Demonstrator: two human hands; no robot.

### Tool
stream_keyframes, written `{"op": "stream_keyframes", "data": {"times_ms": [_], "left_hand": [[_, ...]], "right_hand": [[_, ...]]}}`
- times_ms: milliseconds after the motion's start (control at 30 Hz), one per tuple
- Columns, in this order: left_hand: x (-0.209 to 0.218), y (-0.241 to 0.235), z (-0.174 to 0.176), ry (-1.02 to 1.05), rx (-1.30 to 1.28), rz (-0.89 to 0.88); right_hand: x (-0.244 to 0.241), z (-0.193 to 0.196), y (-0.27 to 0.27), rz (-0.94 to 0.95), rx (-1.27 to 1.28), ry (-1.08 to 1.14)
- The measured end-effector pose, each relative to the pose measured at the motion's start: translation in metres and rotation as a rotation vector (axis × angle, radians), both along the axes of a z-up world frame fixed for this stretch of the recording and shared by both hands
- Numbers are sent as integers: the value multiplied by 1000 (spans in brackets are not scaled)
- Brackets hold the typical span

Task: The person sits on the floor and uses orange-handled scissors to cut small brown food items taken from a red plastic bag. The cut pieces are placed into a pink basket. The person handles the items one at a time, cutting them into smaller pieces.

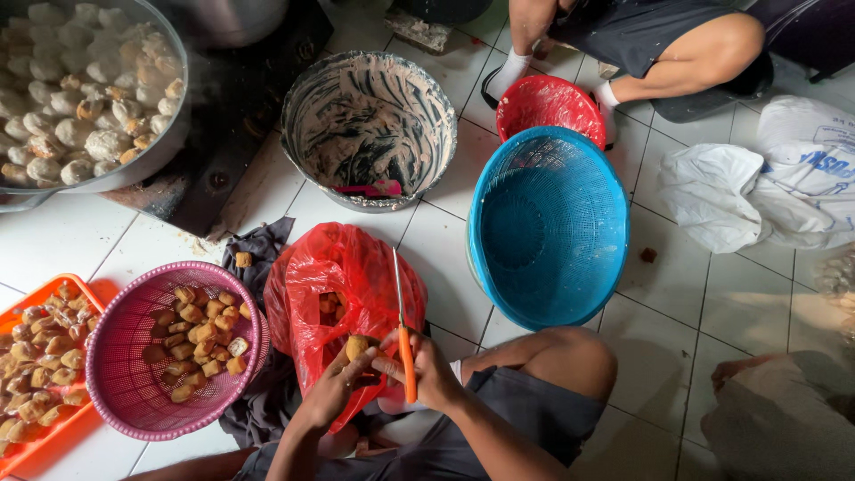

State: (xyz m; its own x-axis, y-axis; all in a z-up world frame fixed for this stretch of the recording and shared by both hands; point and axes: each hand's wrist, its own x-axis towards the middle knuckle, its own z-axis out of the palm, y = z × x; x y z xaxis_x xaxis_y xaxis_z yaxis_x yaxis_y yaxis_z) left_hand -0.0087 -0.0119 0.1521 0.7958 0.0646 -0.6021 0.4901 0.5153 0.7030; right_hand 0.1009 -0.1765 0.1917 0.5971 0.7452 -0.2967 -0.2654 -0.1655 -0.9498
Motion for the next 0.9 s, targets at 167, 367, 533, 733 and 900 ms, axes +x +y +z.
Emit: {"op": "stream_keyframes", "data": {"times_ms": [167, 367, 533, 733, 900], "left_hand": [[3, -15, 12, -188, -133, 77], [6, -12, 16, -254, -137, 334], [0, -30, 18, -208, -56, 287], [9, -38, 9, -245, 186, 253], [14, -28, 10, -284, 244, 273]], "right_hand": [[1, 0, -6, 44, 166, -94], [-8, -8, -6, -173, 89, -71], [-4, -11, -2, -266, 117, -175], [-3, -8, 1, -257, 111, -161], [-1, -5, -4, -215, 91, -101]]}}
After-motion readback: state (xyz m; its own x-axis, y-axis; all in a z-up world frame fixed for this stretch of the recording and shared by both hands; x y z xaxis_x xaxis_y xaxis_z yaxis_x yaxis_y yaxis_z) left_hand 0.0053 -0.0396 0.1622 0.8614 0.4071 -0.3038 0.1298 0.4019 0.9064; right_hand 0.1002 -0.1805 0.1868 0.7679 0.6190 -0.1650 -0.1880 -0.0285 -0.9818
